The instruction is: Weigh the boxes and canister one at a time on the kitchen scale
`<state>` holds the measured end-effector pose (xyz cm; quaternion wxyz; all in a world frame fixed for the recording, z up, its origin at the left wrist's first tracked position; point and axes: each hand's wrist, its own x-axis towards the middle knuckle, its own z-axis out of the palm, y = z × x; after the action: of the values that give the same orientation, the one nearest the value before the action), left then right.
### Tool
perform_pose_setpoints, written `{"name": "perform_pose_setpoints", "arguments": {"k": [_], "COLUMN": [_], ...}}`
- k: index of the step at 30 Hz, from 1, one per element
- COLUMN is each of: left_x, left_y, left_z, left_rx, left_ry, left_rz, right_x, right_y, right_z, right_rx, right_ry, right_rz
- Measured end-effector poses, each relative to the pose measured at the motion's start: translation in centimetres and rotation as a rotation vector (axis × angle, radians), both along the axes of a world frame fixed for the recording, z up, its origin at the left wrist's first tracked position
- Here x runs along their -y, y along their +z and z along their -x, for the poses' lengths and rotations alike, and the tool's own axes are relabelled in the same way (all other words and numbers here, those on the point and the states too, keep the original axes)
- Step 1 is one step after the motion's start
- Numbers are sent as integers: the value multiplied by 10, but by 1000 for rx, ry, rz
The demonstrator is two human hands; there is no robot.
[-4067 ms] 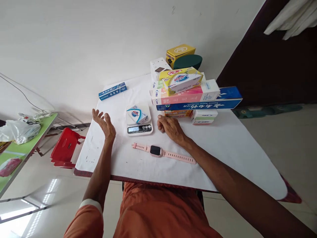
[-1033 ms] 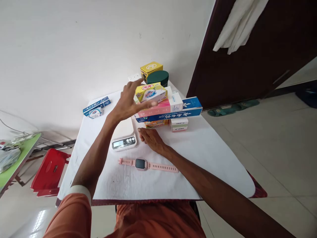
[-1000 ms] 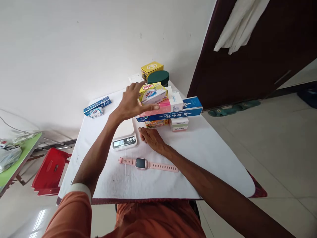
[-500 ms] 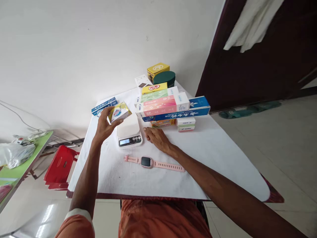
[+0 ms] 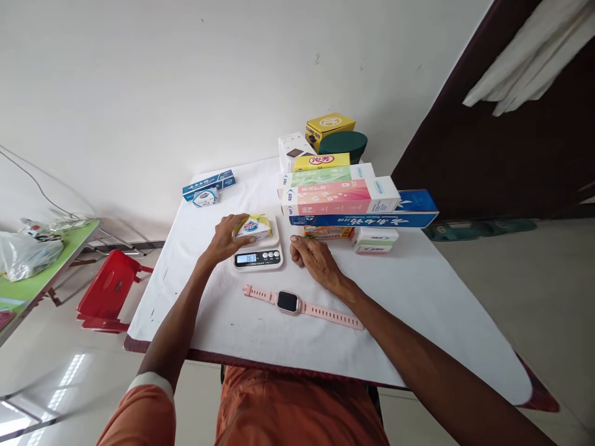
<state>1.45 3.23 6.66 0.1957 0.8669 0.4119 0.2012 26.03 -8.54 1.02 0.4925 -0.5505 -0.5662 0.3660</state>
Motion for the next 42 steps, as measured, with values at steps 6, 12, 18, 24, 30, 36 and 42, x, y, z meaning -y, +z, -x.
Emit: {"name": "perform_pose_setpoints", "arguments": {"k": [6,12,18,24,30,36,42], "left_x": [-2,-1,6,5,-10,-92,-164], "left_y": [0,2,9,14,22,23,10], "left_z": [24,36,11,-22,-23,-7,-11], "left_rx": [413,584,363,-205,-206,-83,-299], "left_ry": [124,279,167,38,53,239,304], "left_rz": [69,-29,-87,-85,-100,-178,-84], "right_x": [0,0,1,1,0,0,2], "right_y": [-2,-1,4,3,3,1,2], "right_z": [-1,1,1,1,0,-1,-2], "right_rx": [-8,-8,-9,-4,-3,-18,-19], "right_ry": [0,-14,-16,-19,-5,-5,-4], "right_rz": [1,-5,-3,14,6,10,-6]}}
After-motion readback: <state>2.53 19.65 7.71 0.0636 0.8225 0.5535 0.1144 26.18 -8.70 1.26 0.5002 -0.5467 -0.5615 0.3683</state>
